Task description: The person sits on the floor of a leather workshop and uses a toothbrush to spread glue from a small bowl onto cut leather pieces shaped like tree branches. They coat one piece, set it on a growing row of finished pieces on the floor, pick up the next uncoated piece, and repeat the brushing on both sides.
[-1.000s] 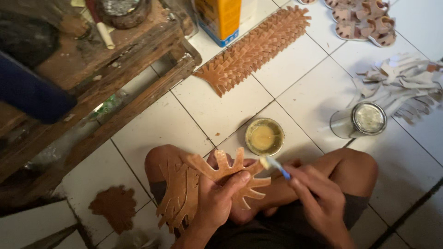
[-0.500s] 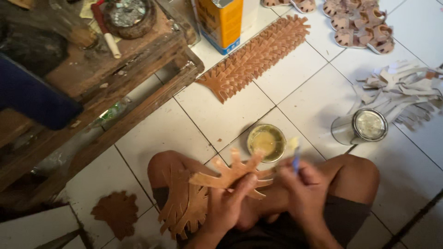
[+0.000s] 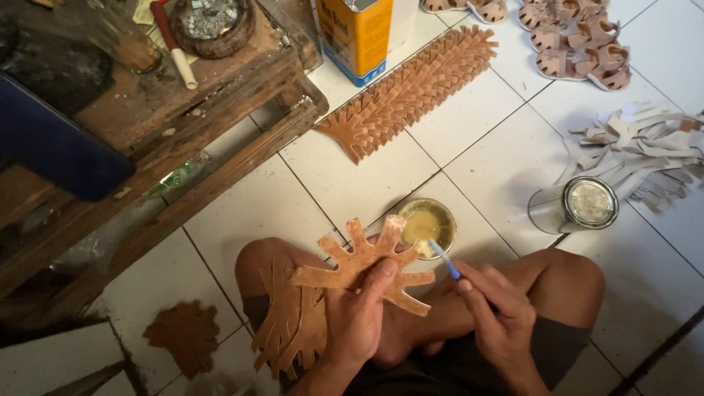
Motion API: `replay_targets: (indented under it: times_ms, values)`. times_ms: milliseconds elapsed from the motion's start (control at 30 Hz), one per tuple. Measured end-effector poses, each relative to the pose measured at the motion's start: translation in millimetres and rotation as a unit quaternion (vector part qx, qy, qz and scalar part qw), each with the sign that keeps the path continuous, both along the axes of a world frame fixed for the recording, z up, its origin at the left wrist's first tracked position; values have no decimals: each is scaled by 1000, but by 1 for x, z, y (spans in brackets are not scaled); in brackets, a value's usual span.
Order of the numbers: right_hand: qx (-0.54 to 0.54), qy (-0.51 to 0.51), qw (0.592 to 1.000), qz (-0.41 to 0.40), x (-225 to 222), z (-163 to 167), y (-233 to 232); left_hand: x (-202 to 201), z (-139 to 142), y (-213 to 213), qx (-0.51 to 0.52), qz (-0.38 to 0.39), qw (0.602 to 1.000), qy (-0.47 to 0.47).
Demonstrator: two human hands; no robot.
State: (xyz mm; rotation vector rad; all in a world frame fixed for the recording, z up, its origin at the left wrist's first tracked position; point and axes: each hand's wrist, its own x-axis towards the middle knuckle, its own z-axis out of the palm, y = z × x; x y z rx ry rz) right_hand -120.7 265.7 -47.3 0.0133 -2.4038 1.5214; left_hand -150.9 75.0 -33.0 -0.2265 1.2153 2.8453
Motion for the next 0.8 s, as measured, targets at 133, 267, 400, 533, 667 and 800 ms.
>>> replay_targets:
  times_ms: [133,267,400,533,667,800]
  values:
    - [-16,9,1000,-8,6,13,5,0,-10,2,31,4,999,12]
    - [56,-30,998,4,-3,11,11,3,-10,4,10,-3,1000,7]
    - [-82,-23,996,-33,-14,-8,17,-1,-1,0,57,-2,998,37]
    - [-284,-106,945,-125,-5,-22,13,-4,10,0,75,3,997,20]
    - [-189,-37,981,-21,15,-19,6,-5,12,5,-19,13,999,27]
    - [-96,0,994,45,15,-12,0,-3,10,7,-32,30,998,35]
